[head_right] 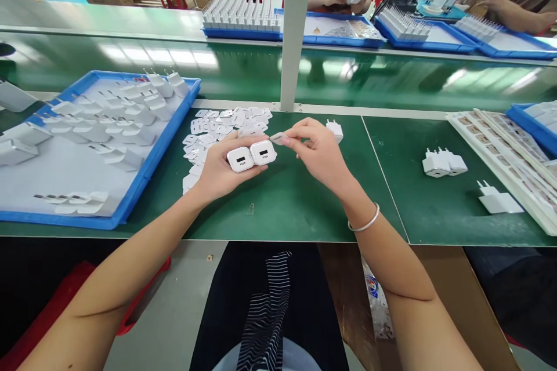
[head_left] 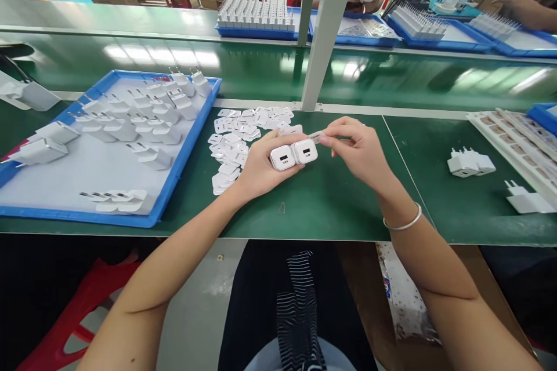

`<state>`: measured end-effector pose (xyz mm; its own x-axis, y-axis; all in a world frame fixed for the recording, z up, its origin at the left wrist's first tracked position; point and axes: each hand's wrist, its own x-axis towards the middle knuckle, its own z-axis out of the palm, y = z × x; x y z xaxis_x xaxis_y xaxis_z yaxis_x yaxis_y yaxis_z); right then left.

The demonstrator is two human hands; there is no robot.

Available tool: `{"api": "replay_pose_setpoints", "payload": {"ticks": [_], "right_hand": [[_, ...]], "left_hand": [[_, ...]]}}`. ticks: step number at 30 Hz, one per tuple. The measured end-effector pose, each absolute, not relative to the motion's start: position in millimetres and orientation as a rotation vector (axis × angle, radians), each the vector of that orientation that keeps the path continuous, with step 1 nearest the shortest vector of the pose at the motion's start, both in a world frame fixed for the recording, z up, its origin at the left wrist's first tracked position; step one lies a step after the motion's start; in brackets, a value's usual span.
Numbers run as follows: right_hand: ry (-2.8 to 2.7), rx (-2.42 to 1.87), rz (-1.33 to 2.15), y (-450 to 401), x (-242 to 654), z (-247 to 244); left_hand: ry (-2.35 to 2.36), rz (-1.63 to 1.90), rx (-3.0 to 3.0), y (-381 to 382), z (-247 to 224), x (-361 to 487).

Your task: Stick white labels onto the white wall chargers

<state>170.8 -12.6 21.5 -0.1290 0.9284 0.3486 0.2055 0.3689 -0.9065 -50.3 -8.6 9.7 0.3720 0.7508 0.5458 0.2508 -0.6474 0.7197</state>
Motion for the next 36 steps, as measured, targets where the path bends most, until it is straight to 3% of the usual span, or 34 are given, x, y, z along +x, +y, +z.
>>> {"api": "replay_pose_setpoints", "payload": {"ticks": [6, 16, 36], "right_hand": [[-1.374, -0.809, 1.211, -25, 168, 35], [-1.180, -0.742, 1.402, -38, 151, 25], [-1.175, -0.777, 1.446, -40, 149, 26]], "left_hand": [[0.846, 1.313, 2.141, -8, 12, -52], [0.812, 1.368, 2.198, -11, 6, -48], [0.827, 1.388, 2.298, -13, 8, -49]]}}
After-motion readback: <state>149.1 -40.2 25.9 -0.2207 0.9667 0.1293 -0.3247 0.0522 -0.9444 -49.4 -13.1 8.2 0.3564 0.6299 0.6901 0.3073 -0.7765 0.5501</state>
